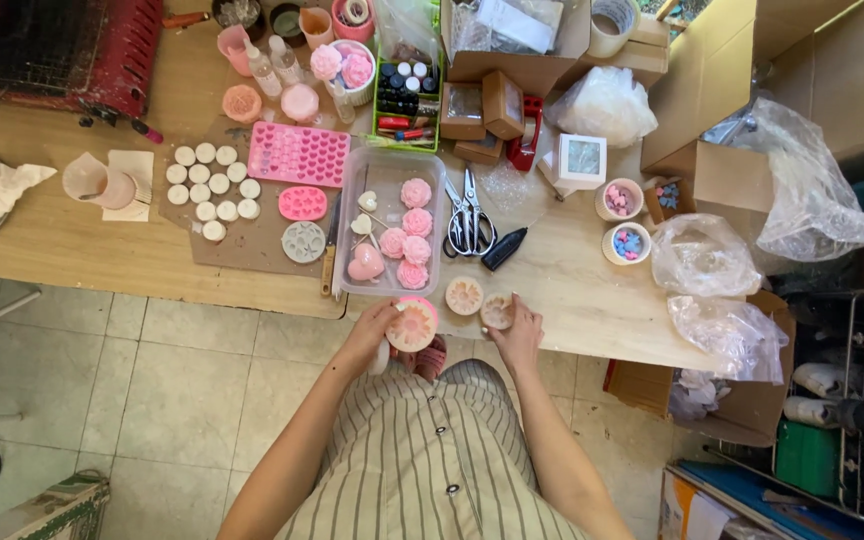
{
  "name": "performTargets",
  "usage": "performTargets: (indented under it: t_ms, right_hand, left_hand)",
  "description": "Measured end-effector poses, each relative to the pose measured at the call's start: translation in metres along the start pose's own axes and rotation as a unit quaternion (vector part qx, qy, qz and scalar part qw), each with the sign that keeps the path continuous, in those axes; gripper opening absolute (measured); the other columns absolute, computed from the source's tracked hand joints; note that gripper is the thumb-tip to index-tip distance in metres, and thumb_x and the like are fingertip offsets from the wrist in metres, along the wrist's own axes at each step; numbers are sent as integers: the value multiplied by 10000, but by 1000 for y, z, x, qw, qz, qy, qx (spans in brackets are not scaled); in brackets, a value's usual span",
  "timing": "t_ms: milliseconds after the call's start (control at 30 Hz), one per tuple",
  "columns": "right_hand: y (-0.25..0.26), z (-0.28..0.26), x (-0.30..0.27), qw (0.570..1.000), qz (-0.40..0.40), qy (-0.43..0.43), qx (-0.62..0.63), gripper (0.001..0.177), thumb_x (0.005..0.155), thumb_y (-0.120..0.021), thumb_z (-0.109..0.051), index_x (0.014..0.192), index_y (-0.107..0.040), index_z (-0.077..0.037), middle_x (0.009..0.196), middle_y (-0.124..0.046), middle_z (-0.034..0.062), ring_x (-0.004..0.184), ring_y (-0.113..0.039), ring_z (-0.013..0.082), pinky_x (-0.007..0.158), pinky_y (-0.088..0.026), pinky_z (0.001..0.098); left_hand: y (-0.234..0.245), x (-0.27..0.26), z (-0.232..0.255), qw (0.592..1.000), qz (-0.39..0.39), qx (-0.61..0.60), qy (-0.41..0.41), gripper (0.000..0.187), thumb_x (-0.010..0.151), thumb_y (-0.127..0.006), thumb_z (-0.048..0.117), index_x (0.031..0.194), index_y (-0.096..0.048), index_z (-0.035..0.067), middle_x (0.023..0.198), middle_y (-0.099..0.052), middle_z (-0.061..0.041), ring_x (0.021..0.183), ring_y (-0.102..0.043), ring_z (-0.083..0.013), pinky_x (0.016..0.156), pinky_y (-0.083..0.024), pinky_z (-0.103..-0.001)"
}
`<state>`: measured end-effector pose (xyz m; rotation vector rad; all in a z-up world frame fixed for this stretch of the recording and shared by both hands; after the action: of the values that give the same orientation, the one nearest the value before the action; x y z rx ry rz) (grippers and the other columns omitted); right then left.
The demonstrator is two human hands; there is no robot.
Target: Gather candle molds and prepare a container for pouring wax.
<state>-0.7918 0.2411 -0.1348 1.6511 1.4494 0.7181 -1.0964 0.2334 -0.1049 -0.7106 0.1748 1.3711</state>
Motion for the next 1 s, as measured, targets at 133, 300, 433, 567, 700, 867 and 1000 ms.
performTargets:
  t_ms: [133,300,433,567,700,867,1000]
  right_hand:
    - [-18,20,4,998,-8,27,49,1012,612,-909,-179,1503,-449,-43,1408,-564,166,1236,-499,366,1103,-424,434]
    - [4,-3,-1,992,73,61,78,744,760,-805,-100,1448,-521,-90,1437,-525,180,1301,-518,366,1108,-463,407]
    - [69,-137,-41,947,-132,-3,292,864,631,-856,-262,1417,-516,-153,1376,-532,110,1160,-582,308,918,-520,410]
    - [52,-136,-52,944,-156,96,275,922,582,-916,-313,1400,-535,-124,1334,-544,134,1207,-573,310,1000,-486,425]
    - [44,-88,-36,958,-116,33,261,840,618,-887,-335,1366,-562,-134,1305,-607,129,1215,-608,316,1001,-508,420]
    - [12,-13,-6,993,59,-30,102,890,634,-878,-290,1439,-534,-129,1383,-554,163,1258,-535,371,1055,-466,447]
    - [6,-21,1,1000,-10,-24,-10,1044,578,-919,-287,1511,-474,-142,1473,-504,173,1271,-479,398,1049,-422,482]
  left_hand:
    - [-16,-9,28,998,9,31,50,238,990,-551,265,1078,-639,61,749,-614,-36,533,-550,-138,449,-446,-274]
    - [-15,10,14,1000,-13,12,-22,196,972,-600,201,1037,-680,35,916,-680,21,840,-633,-65,754,-516,-234]
    - [-23,27,-10,996,-5,77,-41,222,1004,-650,210,997,-685,-9,884,-646,-24,792,-588,-107,706,-493,-279]
    - [-43,9,11,950,43,306,55,288,928,-716,275,1139,-754,82,944,-745,-29,826,-658,-111,737,-514,-251]
    - [-45,23,-26,998,-28,28,45,217,934,-726,173,1117,-746,58,993,-753,-33,886,-688,-119,780,-554,-255]
    - [-30,29,-10,985,-58,160,-36,251,909,-710,30,1156,-665,45,1006,-707,-80,900,-659,-122,766,-519,-265]
    - [-41,20,20,988,-106,108,-28,565,876,-678,-12,1383,-459,109,1082,-710,-84,949,-698,-127,761,-574,-286]
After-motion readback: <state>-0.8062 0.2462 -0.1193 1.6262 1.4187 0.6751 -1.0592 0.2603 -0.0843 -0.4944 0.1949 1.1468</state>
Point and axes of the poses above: each hand's wrist, its own x-axis towards the middle knuckle, its own y-axis out of the back of the hand, z = x × y, the point moved 5 cm from there along x, towards the middle knuckle
